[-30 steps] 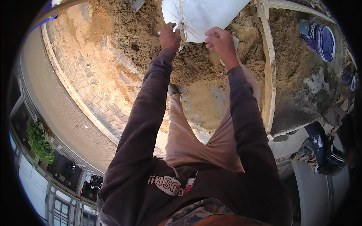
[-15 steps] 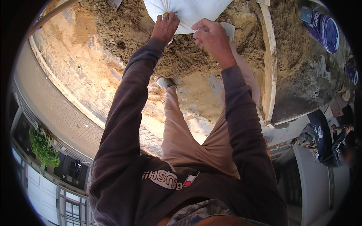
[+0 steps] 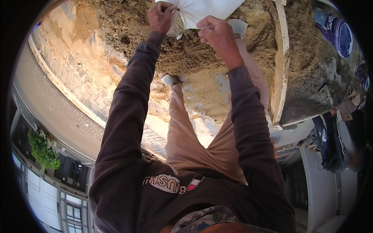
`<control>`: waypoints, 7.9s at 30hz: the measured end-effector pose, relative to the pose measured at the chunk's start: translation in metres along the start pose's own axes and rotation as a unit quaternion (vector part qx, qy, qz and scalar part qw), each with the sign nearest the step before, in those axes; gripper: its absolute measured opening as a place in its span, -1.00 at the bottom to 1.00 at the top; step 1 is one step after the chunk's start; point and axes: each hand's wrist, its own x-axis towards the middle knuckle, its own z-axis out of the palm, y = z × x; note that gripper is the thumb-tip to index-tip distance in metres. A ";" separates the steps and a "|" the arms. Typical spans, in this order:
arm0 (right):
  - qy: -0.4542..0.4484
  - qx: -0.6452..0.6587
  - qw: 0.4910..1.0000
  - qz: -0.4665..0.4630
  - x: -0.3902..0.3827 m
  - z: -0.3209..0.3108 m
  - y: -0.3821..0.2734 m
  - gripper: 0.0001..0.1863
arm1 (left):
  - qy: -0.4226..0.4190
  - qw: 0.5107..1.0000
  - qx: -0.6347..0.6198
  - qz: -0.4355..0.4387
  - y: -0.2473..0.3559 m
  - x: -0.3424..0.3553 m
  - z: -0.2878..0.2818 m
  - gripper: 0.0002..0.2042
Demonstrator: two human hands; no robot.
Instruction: The person ties a white sack filled with sand using both hands. They repeatedly adjust and tighten the knot to secure the contents. The person then walks briefly across the construction site and returns to the sack.
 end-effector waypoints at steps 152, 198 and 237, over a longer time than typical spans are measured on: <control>0.064 -0.317 0.945 -0.044 0.037 0.092 0.053 -0.74 | -0.102 0.866 -0.308 -0.381 -0.050 -0.001 -0.021 -0.85; 0.218 -0.329 0.911 -0.121 0.053 0.083 0.053 -0.82 | -0.145 0.805 -0.455 -0.352 0.012 -0.046 -0.020 -0.79; 0.077 -0.187 0.979 0.021 0.054 0.092 0.073 -0.75 | -0.238 0.895 -0.282 -0.250 -0.047 -0.011 -0.026 -0.85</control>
